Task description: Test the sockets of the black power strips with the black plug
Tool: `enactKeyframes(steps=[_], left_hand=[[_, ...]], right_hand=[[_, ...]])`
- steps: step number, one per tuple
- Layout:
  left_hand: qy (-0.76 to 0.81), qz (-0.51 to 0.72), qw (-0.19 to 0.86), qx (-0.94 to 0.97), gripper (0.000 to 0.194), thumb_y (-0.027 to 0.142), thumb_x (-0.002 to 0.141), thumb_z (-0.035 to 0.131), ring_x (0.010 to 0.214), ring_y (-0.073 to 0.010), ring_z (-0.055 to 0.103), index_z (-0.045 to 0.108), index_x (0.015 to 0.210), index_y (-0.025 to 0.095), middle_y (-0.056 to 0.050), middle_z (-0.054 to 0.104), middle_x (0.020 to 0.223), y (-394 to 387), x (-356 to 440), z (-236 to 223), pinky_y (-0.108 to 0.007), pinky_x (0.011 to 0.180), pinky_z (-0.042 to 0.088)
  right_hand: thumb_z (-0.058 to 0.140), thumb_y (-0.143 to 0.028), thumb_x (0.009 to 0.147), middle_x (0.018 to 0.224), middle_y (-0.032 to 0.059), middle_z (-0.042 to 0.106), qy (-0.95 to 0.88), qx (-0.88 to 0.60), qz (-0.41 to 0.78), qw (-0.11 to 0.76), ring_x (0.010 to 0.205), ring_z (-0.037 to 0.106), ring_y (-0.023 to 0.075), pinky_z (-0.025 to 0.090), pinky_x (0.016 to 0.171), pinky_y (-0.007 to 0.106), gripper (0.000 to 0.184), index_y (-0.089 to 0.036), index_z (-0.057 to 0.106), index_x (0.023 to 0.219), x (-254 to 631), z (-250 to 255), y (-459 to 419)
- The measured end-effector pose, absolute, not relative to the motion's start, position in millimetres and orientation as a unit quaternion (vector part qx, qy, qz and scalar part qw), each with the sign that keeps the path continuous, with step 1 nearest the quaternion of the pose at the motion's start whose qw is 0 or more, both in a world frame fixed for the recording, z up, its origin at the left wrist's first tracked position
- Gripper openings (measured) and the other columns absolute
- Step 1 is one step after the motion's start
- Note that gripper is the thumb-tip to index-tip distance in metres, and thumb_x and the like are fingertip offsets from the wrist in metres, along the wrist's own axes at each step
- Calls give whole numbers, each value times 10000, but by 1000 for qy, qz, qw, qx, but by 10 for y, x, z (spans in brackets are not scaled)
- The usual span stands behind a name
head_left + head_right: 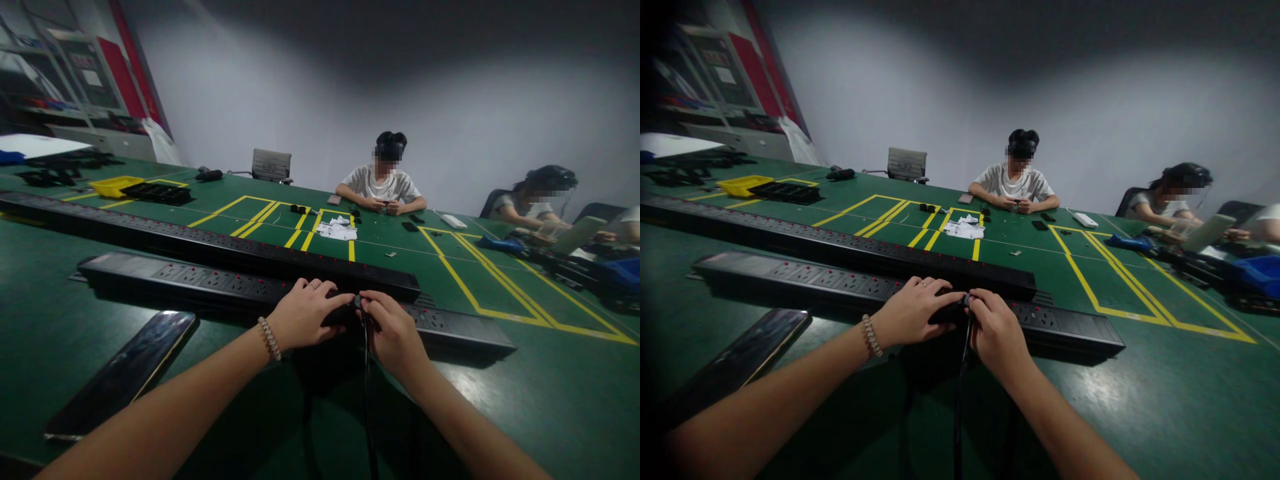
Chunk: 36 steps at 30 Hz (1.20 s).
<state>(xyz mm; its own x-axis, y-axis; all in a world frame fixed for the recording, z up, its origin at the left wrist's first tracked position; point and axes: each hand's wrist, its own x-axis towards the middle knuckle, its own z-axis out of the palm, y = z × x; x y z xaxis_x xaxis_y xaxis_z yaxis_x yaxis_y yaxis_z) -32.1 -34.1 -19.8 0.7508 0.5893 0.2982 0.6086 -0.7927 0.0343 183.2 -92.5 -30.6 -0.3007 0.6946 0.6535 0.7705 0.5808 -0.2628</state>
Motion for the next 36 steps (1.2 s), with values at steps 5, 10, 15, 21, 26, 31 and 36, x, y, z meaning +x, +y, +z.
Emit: enactKeyframes(steps=[5, 10, 15, 21, 26, 31, 36], left_hand=[[-326, -155, 29, -932, 532, 520, 912, 604, 1123, -320, 554, 499, 1406, 352, -94, 586, 1298, -343, -315, -204, -478, 921, 388], [-335, -166, 16, -928, 528, 579, 918, 580, 1123, -325, 550, 525, 1382, 334, -92, 595, 1281, -345, -281, -216, -487, 925, 380], [-338, -166, 14, -926, 530, 586, 920, 580, 1126, -319, 548, 531, 1377, 323, -92, 600, 1259, -342, -252, -229, -479, 928, 376], [-345, -161, 17, -924, 512, 566, 911, 608, 1094, -311, 567, 539, 1361, 334, -86, 605, 1228, -347, -251, -217, -474, 918, 381], [-348, -158, 19, -924, 518, 574, 908, 611, 1078, -307, 573, 541, 1361, 334, -88, 608, 1214, -345, -250, -197, -469, 915, 382], [-336, -160, 18, -928, 522, 628, 930, 544, 1066, -300, 573, 539, 1369, 346, -91, 602, 1215, -346, -270, -198, -452, 903, 382], [-343, -152, 41, -926, 544, 611, 925, 573, 1075, -313, 571, 493, 1413, 385, -88, 605, 1235, -325, -272, -236, -455, 893, 379]], right_hand=[[517, -107, 954, 1195, 145, 673, -808, -453, -66, 372, 1066, 667, 268, 585, 906, 458, 163, -209, 644, 965, 1827, -300, -935], [520, -95, 946, 1222, 156, 660, -819, -452, -84, 343, 1103, 651, 287, 581, 927, 481, 193, -196, 633, 1066, 1829, -295, -939], [518, -77, 931, 1237, 145, 654, -822, -452, -80, 337, 1124, 642, 288, 579, 936, 480, 235, -211, 631, 1087, 1831, -300, -935], [499, -109, 959, 1238, 163, 653, -809, -462, -86, 353, 1102, 649, 287, 581, 921, 489, 176, -195, 631, 1037, 1804, -351, -940], [493, -100, 964, 1245, 164, 644, -800, -455, -95, 379, 1102, 641, 280, 582, 914, 496, 204, -200, 625, 1083, 1790, -364, -954], [562, -94, 919, 1317, 128, 610, -754, -435, -141, 471, 1145, 626, 287, 581, 916, 506, 286, -258, 623, 1145, 1817, -272, -986], [599, -100, 896, 1259, 106, 646, -732, -434, -120, 511, 1118, 660, 256, 593, 905, 449, 266, -263, 607, 1107, 1866, -316, -968]])
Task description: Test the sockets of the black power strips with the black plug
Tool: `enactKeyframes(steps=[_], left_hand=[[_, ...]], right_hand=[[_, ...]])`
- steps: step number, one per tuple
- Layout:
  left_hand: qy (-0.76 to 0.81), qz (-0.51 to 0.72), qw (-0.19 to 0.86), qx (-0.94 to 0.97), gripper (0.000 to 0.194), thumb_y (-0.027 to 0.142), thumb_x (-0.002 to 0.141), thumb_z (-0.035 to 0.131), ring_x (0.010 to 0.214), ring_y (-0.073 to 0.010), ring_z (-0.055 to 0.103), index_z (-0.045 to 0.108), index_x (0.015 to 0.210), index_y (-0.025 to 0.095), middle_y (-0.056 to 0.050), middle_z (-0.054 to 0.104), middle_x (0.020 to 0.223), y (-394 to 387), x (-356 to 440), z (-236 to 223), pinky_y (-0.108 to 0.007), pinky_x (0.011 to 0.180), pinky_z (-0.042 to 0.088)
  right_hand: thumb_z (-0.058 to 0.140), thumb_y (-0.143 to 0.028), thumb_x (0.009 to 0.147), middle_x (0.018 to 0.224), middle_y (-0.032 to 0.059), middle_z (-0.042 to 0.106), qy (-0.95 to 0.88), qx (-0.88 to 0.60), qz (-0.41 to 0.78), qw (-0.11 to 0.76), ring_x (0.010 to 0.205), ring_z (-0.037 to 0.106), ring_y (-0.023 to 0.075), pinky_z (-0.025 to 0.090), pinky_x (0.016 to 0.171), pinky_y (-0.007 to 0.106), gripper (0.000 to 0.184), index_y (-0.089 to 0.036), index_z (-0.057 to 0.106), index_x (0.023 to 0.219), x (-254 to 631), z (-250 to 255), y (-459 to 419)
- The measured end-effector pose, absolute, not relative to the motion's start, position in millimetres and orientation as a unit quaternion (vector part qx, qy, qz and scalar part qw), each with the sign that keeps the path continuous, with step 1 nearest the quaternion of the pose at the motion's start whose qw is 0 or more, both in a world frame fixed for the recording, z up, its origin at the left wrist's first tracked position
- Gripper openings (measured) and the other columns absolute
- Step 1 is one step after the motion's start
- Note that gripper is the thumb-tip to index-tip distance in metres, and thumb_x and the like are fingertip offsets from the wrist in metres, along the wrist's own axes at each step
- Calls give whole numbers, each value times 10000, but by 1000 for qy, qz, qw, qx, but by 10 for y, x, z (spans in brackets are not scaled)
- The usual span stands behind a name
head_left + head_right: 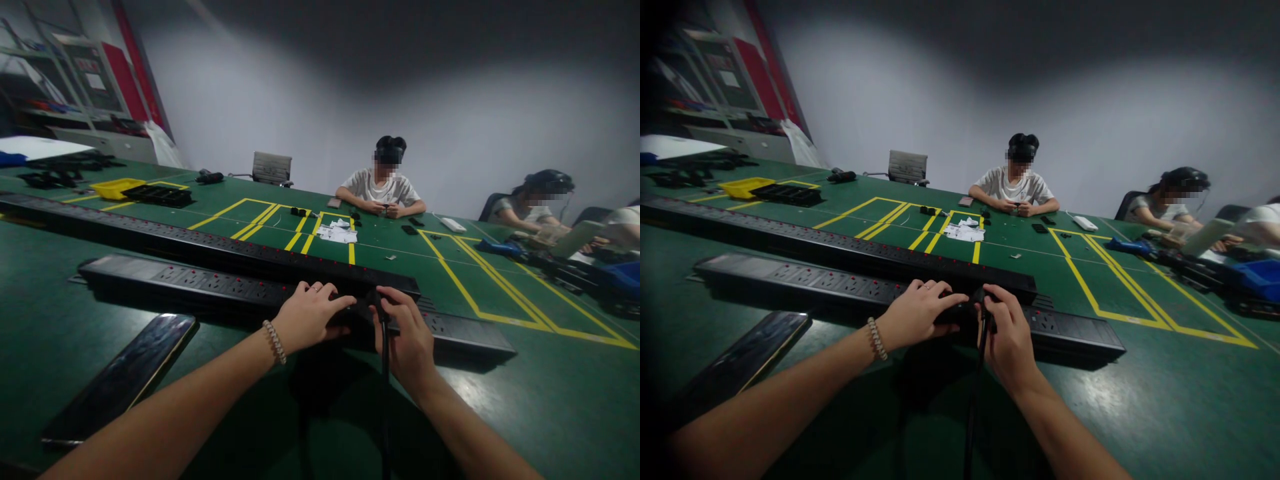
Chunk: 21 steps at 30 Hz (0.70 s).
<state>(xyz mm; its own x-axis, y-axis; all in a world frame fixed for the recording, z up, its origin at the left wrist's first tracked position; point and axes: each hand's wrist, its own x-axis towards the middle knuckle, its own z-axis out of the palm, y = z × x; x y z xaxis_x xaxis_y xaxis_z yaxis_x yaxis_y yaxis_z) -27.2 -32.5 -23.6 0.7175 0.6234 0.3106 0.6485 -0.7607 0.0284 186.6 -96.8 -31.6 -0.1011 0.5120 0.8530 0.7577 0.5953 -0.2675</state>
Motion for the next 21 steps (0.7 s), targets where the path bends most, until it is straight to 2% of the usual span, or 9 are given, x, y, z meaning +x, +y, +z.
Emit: enactKeyframes(steps=[5, 14, 18, 21], left_hand=[[-336, -138, 47, -931, 587, 627, 893, 628, 1065, -300, 581, 485, 1417, 407, -71, 611, 1240, -255, -281, -250, -430, 886, 383], [-308, -111, 37, -944, 645, 656, 880, 628, 1017, -270, 616, 443, 1451, 418, -54, 622, 1190, -65, -597, -161, -369, 829, 409], [-330, -117, 20, -936, 781, 628, 834, 688, 1017, -282, 632, 385, 1493, 340, -65, 643, 1148, -37, -729, -94, -387, 849, 431], [-333, -136, 16, -933, 804, 620, 834, 673, 1040, -293, 629, 381, 1496, 271, -89, 643, 1172, -88, -680, -67, -411, 890, 433]], right_hand=[[654, -142, 883, 1131, 108, 697, -691, -459, -142, 540, 1002, 702, 239, 592, 862, 416, 167, -227, 582, 1007, 1910, -377, -908], [666, -219, 896, 1120, 105, 702, -658, -509, -118, 542, 984, 703, 254, 586, 868, 451, 126, -217, 575, 983, 1986, -382, -911], [678, -222, 891, 1094, 105, 714, -672, -495, -103, 541, 968, 713, 247, 588, 863, 434, 134, -213, 574, 975, 1975, -403, -885], [679, -201, 887, 1103, 102, 719, -690, -479, -96, 534, 970, 717, 237, 587, 865, 415, 154, -213, 573, 997, 1961, -433, -867]])
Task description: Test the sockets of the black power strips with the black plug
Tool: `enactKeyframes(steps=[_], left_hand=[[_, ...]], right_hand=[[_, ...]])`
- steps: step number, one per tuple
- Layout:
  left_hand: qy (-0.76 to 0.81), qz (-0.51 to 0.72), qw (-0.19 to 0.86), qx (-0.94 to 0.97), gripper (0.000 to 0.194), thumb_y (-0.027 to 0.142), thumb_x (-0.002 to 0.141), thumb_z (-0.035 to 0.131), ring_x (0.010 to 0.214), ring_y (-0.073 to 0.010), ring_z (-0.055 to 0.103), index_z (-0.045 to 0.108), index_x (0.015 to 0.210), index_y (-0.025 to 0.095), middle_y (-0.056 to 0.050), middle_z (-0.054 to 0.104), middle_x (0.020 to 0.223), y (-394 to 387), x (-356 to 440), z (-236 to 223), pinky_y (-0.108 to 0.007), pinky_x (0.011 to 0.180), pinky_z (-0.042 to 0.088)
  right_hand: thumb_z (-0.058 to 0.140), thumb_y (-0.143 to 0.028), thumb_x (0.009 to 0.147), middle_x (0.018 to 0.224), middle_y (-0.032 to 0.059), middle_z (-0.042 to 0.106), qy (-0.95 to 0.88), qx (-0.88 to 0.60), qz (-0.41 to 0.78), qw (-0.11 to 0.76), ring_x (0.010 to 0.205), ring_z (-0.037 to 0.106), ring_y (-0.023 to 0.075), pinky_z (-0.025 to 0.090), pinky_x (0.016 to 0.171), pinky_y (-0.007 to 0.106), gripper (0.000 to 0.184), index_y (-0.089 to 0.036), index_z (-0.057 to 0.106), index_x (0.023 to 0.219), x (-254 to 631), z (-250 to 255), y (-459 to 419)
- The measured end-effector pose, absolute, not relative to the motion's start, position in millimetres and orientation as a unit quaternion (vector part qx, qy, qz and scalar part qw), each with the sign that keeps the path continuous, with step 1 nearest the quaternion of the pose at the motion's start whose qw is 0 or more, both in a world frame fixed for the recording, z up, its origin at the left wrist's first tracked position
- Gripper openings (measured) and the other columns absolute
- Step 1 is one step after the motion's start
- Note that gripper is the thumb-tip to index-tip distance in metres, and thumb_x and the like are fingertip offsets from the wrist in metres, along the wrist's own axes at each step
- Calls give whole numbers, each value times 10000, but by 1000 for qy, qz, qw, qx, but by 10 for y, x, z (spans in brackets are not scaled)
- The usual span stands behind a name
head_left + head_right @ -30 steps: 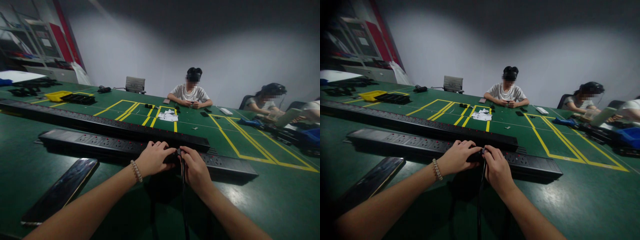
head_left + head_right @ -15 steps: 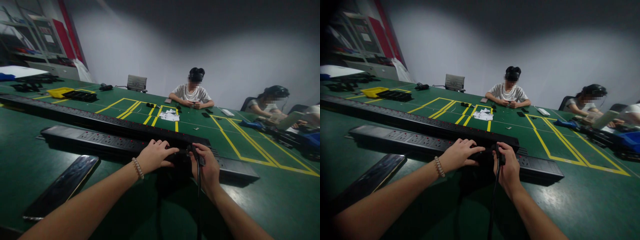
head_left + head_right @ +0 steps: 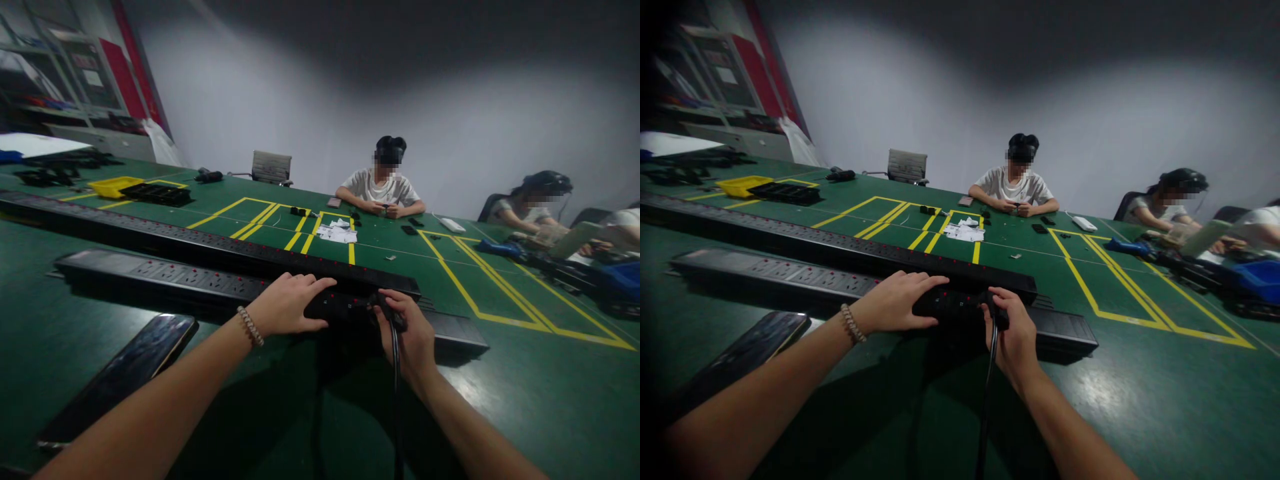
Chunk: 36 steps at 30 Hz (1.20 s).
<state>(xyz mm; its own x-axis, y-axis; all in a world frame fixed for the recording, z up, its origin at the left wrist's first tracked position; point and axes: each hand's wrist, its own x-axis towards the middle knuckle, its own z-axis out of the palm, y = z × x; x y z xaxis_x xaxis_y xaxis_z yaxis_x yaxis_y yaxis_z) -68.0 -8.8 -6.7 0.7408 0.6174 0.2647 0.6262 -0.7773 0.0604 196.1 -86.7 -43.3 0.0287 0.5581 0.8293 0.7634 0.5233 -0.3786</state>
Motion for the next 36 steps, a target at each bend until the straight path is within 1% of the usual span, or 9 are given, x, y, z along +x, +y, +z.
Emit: enactKeyframes(steps=[3, 8, 14, 20, 27, 32, 36], left_hand=[[-324, -156, 16, -933, 766, 622, 854, 638, 1082, -302, 610, 400, 1482, 254, -100, 618, 1245, -165, -572, -66, -428, 911, 428], [-306, -171, 21, -936, 711, 565, 864, 645, 1126, -310, 576, 424, 1466, 257, -95, 590, 1305, -259, -455, -93, -447, 933, 415], [-304, -171, 22, -937, 676, 506, 866, 655, 1121, -309, 566, 437, 1455, 258, -91, 592, 1300, -291, -420, -117, -457, 935, 404], [-304, -175, 19, -936, 673, 502, 857, 658, 1118, -315, 554, 445, 1447, 258, -97, 580, 1305, -278, -403, -145, -469, 943, 397], [-308, -178, 18, -934, 677, 512, 843, 679, 1104, -316, 549, 457, 1432, 263, -102, 572, 1298, -284, -362, -185, -473, 947, 395], [-307, -176, 22, -935, 643, 533, 876, 638, 1107, -320, 550, 457, 1432, 265, -109, 571, 1289, -295, -339, -201, -482, 940, 395], [-311, -173, 26, -934, 674, 504, 852, 678, 1109, -319, 549, 448, 1438, 263, -109, 568, 1291, -302, -328, -196, -476, 945, 395]], right_hand=[[665, -173, 894, 1132, 103, 717, -704, -466, -84, 529, 998, 714, 230, 581, 880, 407, 162, -219, 571, 1017, 1944, -454, -858], [656, -150, 904, 1167, 101, 709, -720, -454, -59, 522, 1027, 711, 222, 578, 892, 388, 162, -227, 586, 1028, 1923, -457, -852], [635, -148, 917, 1160, 102, 708, -732, -451, -44, 509, 1012, 714, 223, 579, 886, 388, 121, -225, 599, 1003, 1904, -435, -859], [611, -152, 931, 1150, 101, 706, -741, -458, -29, 490, 1004, 706, 219, 577, 866, 368, 100, -225, 606, 999, 1892, -376, -863], [582, -140, 933, 1136, 115, 703, -762, -469, -15, 445, 1020, 694, 237, 572, 868, 380, 83, -214, 604, 965, 1871, -244, -866], [544, -133, 943, 1154, 132, 690, -779, -483, -4, 400, 1011, 695, 249, 576, 860, 395, 102, -207, 608, 970, 1837, -224, -881], [525, -126, 953, 1164, 139, 687, -783, -485, -14, 389, 1011, 694, 251, 580, 867, 406, 115, -209, 604, 958, 1806, -235, -896]])
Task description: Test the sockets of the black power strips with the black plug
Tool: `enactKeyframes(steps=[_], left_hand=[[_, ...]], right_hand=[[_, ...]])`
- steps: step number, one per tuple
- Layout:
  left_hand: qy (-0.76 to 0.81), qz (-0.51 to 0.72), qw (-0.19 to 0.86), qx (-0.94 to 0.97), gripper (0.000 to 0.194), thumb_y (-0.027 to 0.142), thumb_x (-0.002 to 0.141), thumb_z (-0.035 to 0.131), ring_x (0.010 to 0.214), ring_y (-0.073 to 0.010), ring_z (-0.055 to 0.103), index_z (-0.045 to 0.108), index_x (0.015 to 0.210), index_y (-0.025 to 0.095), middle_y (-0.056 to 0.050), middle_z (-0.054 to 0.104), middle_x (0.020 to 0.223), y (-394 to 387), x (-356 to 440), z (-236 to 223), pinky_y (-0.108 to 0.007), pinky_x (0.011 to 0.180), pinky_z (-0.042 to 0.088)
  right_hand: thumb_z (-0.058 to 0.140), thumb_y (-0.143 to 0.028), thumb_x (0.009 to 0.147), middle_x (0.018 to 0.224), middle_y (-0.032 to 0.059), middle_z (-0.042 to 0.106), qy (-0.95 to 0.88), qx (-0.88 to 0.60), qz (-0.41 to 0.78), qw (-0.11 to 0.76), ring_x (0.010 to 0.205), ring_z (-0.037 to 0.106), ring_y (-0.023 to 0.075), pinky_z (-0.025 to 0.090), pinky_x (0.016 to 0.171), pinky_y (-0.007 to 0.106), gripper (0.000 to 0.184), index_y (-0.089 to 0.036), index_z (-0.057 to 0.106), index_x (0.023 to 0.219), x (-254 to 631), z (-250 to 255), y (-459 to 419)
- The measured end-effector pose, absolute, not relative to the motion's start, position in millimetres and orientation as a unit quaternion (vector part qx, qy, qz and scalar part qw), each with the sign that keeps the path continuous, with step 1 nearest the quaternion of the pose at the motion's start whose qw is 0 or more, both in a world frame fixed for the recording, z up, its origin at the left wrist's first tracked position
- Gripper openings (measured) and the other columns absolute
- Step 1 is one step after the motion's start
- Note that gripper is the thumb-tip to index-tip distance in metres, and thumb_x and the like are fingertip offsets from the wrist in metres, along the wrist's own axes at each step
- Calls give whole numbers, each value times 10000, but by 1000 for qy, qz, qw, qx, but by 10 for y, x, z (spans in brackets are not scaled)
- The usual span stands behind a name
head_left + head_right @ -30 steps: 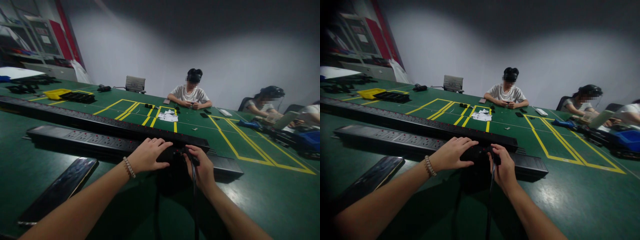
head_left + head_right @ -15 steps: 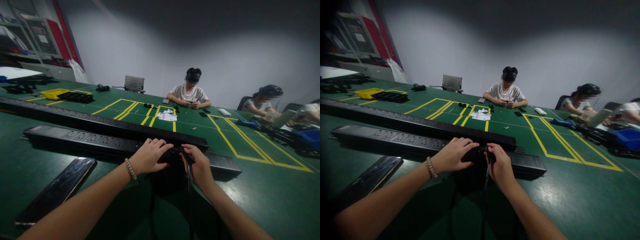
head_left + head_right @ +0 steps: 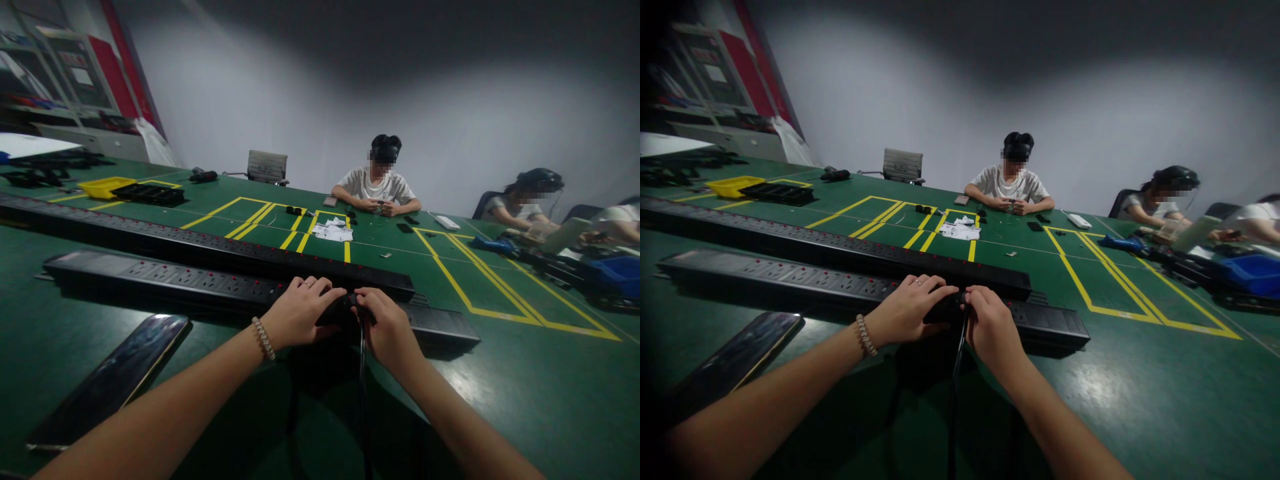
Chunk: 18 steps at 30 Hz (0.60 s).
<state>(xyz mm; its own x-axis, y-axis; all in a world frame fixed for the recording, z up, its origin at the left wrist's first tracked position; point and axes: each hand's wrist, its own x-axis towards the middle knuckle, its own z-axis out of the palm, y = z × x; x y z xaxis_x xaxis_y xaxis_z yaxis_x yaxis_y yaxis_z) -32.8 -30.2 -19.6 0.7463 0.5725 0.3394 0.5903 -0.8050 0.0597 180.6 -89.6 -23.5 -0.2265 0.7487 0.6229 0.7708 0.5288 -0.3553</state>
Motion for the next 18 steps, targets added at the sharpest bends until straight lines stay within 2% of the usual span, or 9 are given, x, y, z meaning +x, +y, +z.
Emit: enactKeyframes(steps=[7, 13, 18], left_hand=[[-322, -175, 32, -930, 618, 495, 873, 653, 1104, -310, 540, 467, 1432, 308, -96, 563, 1270, -332, -311, -193, -467, 935, 392], [-332, -171, 43, -927, 523, 530, 898, 619, 1088, -309, 534, 523, 1385, 364, -92, 549, 1252, -345, -291, -214, -480, 931, 384], [-334, -166, 50, -926, 580, 581, 883, 620, 1084, -316, 527, 502, 1408, 362, -101, 542, 1244, -341, -284, -233, -484, 928, 381]], right_hand=[[508, -103, 961, 1159, 156, 683, -794, -462, -46, 392, 1042, 682, 258, 581, 908, 443, 144, -204, 593, 902, 1819, -300, -927], [507, -116, 967, 1168, 154, 683, -796, -457, -55, 393, 1056, 681, 263, 590, 910, 463, 144, -211, 611, 936, 1824, -314, -931], [507, -116, 966, 1177, 146, 683, -798, -457, -62, 387, 1062, 680, 265, 595, 907, 462, 158, -213, 632, 973, 1808, -288, -948]])
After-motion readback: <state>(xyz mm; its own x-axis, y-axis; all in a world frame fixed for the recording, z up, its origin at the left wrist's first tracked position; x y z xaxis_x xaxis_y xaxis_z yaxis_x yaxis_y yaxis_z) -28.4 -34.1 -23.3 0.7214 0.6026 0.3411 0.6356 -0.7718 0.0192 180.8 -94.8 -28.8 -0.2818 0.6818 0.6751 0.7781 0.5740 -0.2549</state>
